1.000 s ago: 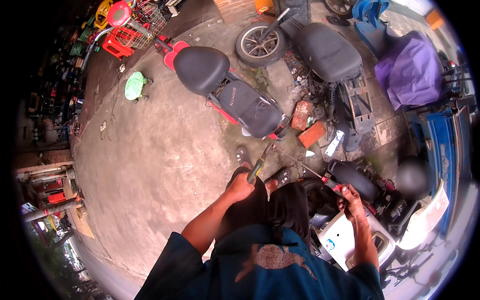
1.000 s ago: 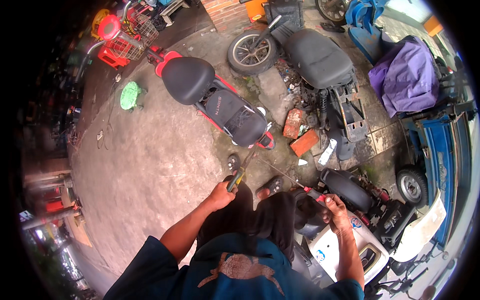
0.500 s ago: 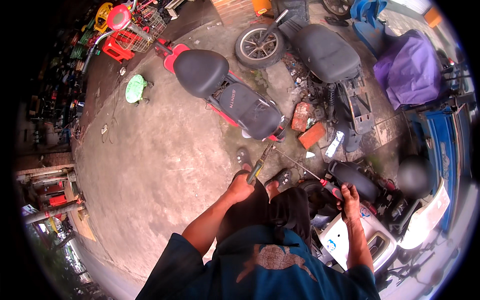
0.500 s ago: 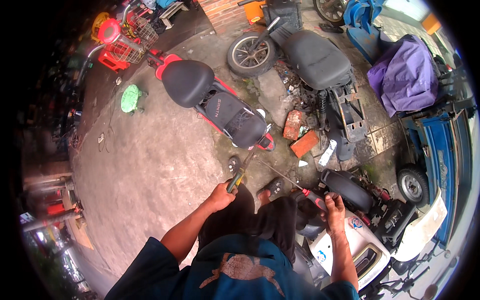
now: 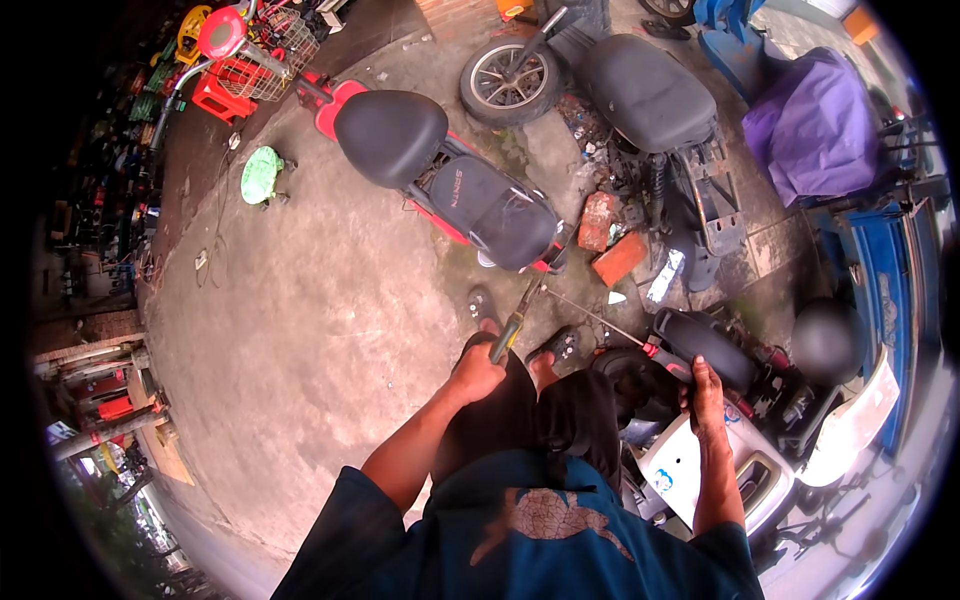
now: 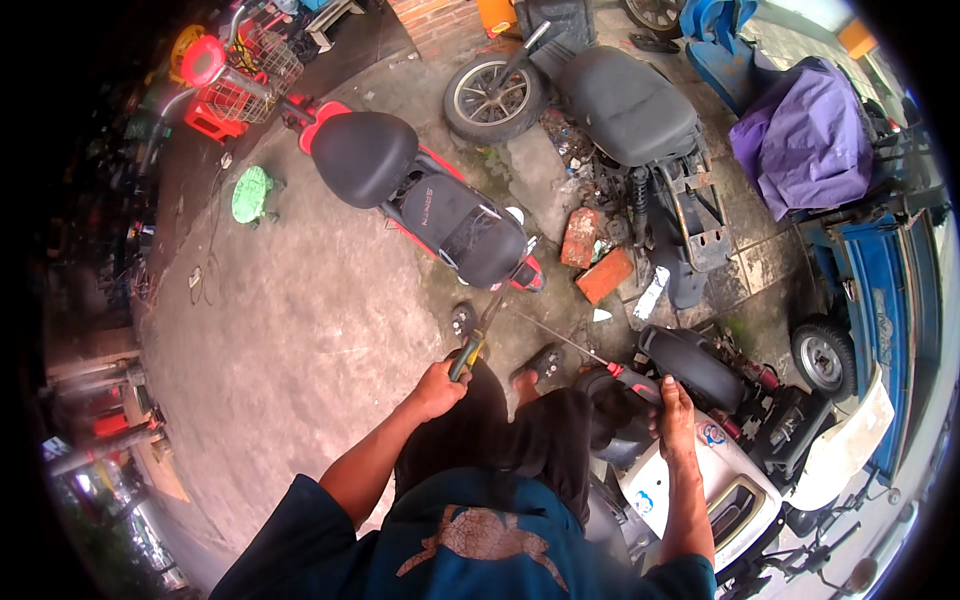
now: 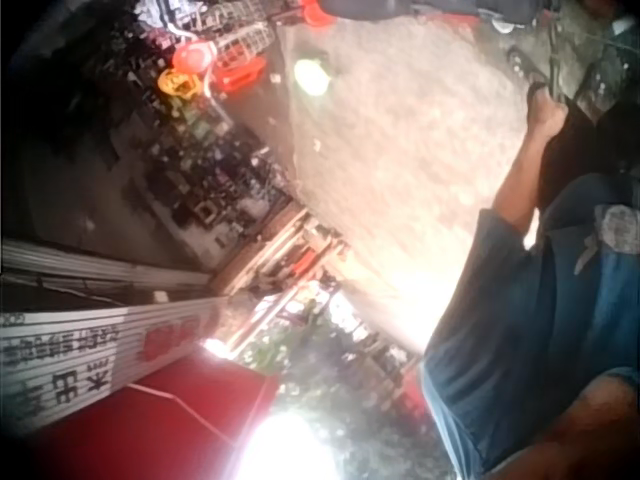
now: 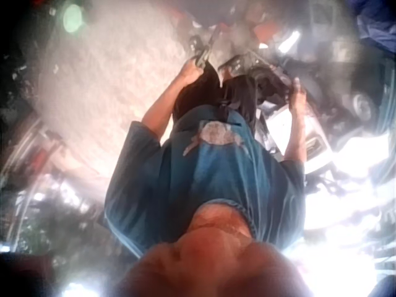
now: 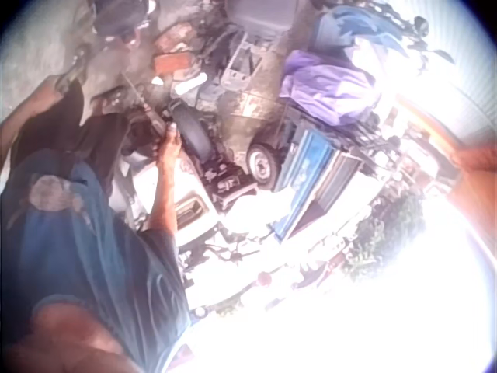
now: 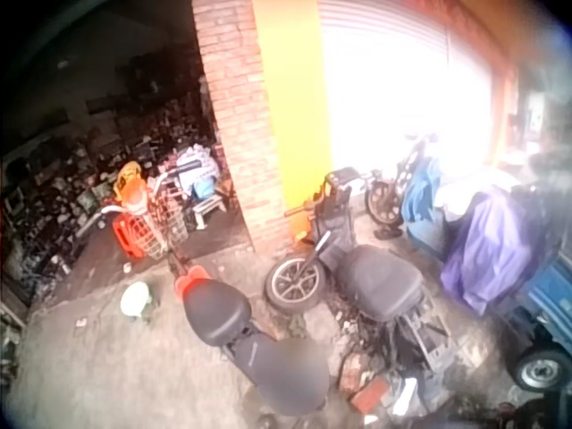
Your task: The person uses pliers and a screwdriver to work on the rear section of a red electric scooter. They manipulate a metal rod or cable near the seat and rear wheel area, occasionally walking around the scooter to access different angles. The task involves adjusting or fixing a mechanical component of the scooter.
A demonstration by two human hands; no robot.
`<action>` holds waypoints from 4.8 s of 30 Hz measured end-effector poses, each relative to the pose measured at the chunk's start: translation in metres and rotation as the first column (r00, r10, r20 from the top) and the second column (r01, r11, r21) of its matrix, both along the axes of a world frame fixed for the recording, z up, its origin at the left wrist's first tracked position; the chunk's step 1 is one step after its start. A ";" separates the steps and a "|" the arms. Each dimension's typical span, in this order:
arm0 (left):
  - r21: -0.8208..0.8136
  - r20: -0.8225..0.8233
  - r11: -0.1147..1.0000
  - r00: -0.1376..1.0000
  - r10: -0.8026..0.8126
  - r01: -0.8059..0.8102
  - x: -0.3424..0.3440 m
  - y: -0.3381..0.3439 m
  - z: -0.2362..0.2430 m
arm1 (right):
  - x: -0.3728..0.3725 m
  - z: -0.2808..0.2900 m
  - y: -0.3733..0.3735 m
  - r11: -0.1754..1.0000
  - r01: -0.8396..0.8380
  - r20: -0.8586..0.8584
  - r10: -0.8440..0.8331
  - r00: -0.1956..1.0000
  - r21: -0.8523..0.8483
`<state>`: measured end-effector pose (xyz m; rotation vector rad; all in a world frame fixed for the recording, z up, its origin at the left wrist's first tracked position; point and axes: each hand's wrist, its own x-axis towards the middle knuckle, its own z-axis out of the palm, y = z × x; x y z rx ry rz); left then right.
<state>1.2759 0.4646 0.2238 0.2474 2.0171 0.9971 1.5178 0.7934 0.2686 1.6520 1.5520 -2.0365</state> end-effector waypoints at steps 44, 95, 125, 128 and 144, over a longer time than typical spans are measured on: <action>-0.048 0.186 0.999 0.982 0.023 -0.014 -0.005 -0.001 0.013 | -0.005 0.009 -0.010 0.984 0.179 -0.111 -0.180 0.977 -0.021; -0.084 0.235 0.996 0.972 0.020 0.000 -0.019 -0.002 0.021 | -0.036 0.021 -0.026 0.871 0.488 -0.284 -0.484 0.828 -0.058; -0.040 0.224 0.999 0.975 0.007 0.002 -0.017 0.000 0.031 | -0.012 0.015 -0.010 0.999 -0.012 0.038 0.011 0.999 0.035; -0.052 0.212 0.999 0.977 0.023 -0.013 -0.016 -0.003 0.025 | -0.009 0.010 -0.020 0.972 0.124 -0.224 -0.078 0.971 0.198; 0.000 0.252 0.999 0.967 0.034 -0.035 -0.012 -0.004 0.021 | -0.011 0.002 -0.029 0.930 0.286 -0.436 -0.163 0.885 0.231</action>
